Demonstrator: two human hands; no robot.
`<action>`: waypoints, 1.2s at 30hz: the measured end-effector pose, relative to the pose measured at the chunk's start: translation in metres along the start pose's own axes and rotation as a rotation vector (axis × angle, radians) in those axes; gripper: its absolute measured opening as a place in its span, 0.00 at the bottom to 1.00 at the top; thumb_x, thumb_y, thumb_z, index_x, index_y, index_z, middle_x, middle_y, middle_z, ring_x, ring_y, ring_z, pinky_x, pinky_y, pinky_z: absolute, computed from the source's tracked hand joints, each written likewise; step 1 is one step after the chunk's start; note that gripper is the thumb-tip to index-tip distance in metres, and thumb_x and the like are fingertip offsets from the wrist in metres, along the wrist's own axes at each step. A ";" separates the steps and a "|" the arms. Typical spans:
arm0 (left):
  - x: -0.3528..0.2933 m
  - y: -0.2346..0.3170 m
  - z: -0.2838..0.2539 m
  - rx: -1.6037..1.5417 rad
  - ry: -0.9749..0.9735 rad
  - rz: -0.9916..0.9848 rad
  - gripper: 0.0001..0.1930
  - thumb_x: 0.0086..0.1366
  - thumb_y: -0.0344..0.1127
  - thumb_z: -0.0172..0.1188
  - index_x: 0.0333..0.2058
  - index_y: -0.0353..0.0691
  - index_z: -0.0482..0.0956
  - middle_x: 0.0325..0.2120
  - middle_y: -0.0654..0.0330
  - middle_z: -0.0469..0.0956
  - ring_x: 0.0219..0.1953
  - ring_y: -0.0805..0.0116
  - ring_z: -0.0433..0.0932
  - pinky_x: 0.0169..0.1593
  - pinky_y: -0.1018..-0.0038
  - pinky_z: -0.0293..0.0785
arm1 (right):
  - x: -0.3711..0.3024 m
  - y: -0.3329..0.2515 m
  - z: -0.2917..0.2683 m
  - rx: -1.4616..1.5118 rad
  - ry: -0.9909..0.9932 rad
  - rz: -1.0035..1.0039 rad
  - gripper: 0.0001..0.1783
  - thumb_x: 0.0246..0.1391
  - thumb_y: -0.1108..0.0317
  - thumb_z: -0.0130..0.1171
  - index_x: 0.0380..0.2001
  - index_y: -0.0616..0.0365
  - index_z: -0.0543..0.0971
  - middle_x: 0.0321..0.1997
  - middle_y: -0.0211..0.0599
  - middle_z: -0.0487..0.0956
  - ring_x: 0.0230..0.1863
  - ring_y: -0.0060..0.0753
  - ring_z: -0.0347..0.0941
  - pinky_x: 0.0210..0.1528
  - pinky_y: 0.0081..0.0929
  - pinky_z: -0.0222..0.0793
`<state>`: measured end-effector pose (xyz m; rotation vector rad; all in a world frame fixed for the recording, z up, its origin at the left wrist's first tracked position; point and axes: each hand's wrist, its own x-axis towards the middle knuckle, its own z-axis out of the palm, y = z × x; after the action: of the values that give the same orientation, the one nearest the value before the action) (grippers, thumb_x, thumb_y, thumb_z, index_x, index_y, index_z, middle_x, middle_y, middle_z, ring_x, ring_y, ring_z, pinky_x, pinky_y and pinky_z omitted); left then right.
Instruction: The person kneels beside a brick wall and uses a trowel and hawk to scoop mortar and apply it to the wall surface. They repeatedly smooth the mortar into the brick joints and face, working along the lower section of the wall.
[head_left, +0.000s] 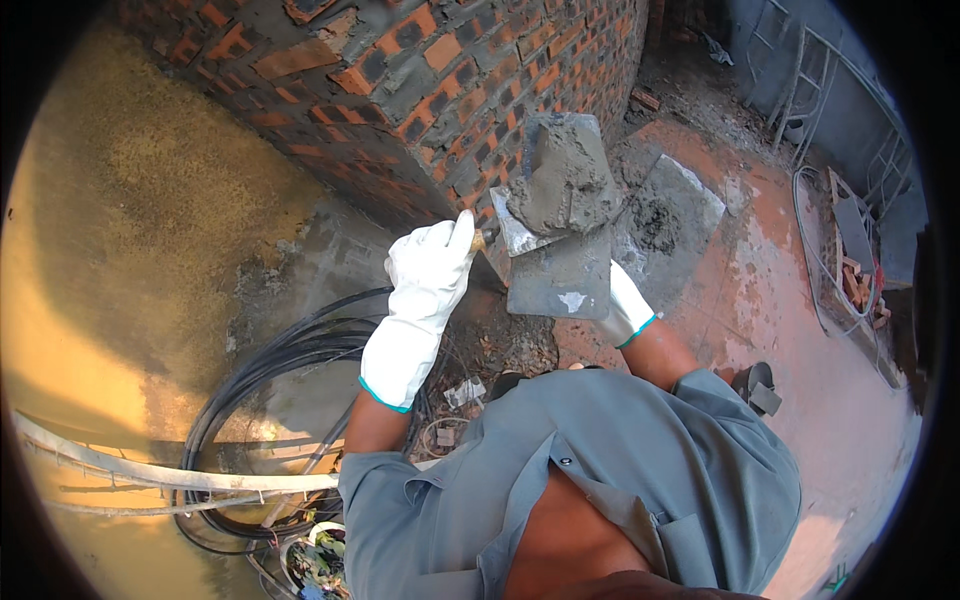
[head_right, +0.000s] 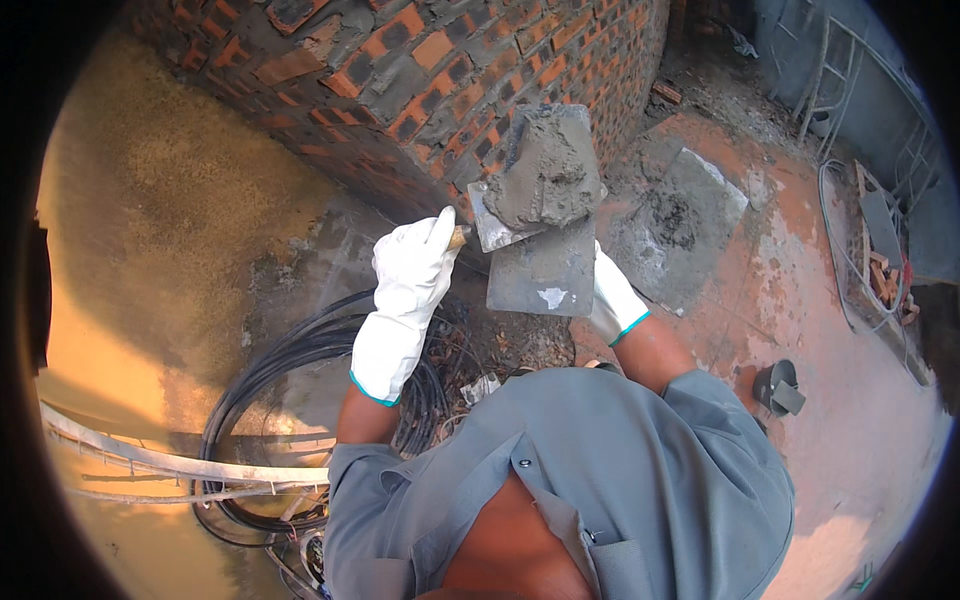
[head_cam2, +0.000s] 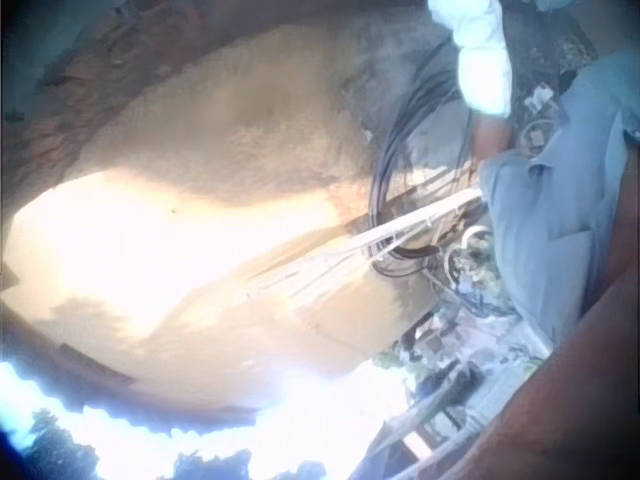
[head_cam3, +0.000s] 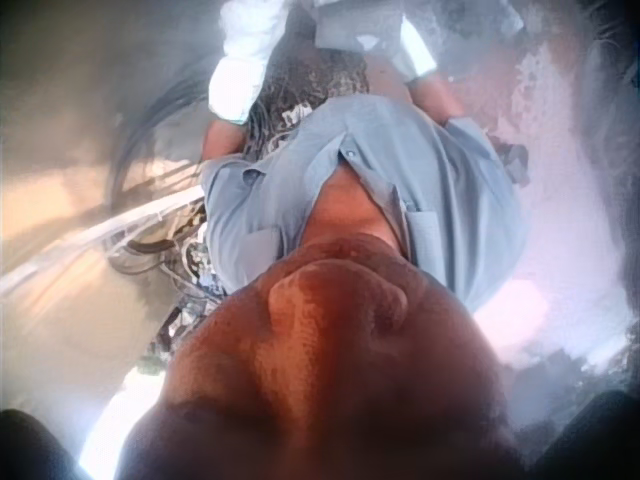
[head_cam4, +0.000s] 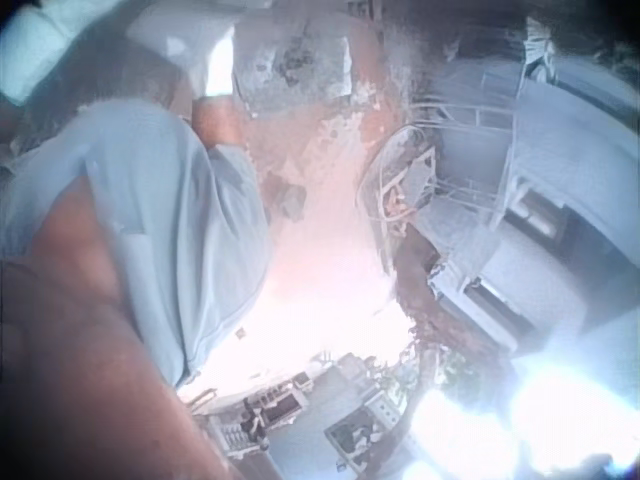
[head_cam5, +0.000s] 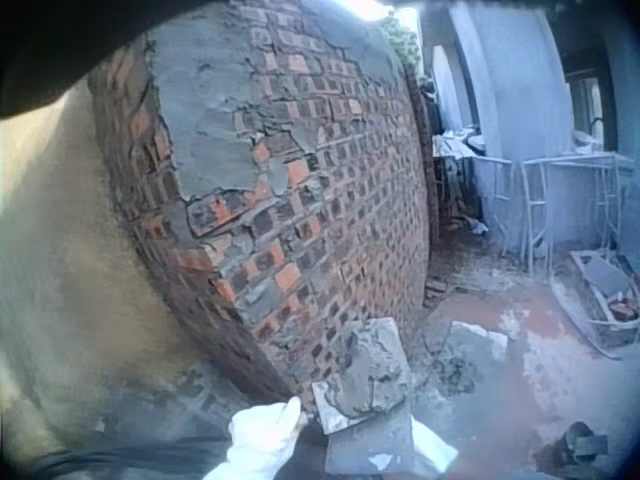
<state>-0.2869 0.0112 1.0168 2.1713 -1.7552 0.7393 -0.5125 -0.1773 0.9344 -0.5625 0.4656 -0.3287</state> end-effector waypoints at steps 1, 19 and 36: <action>0.005 -0.003 -0.005 0.019 0.005 -0.003 0.33 0.51 0.32 0.77 0.59 0.42 0.81 0.39 0.61 0.84 0.37 0.58 0.84 0.40 0.60 0.80 | 0.000 -0.003 0.005 -0.009 0.034 0.003 0.17 0.78 0.62 0.52 0.63 0.54 0.77 0.59 0.33 0.81 0.56 0.31 0.79 0.55 0.34 0.79; 0.057 -0.136 -0.160 -0.168 0.429 0.115 0.35 0.56 0.26 0.76 0.64 0.39 0.77 0.41 0.55 0.84 0.39 0.51 0.83 0.43 0.60 0.79 | 0.096 0.040 0.032 -0.070 -0.048 -0.152 0.20 0.79 0.57 0.50 0.66 0.53 0.75 0.62 0.34 0.80 0.59 0.35 0.78 0.59 0.37 0.77; 0.195 -0.307 -0.180 -1.134 0.157 -0.293 0.43 0.79 0.72 0.42 0.48 0.27 0.78 0.22 0.59 0.77 0.21 0.67 0.75 0.28 0.68 0.77 | 0.108 0.077 0.035 -0.030 0.085 -0.284 0.24 0.79 0.53 0.48 0.68 0.53 0.74 0.65 0.35 0.79 0.62 0.38 0.76 0.62 0.41 0.76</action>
<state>-0.0035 0.0119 1.3074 1.4384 -1.2235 -0.1722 -0.3904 -0.1461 0.8806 -0.6469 0.4739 -0.6199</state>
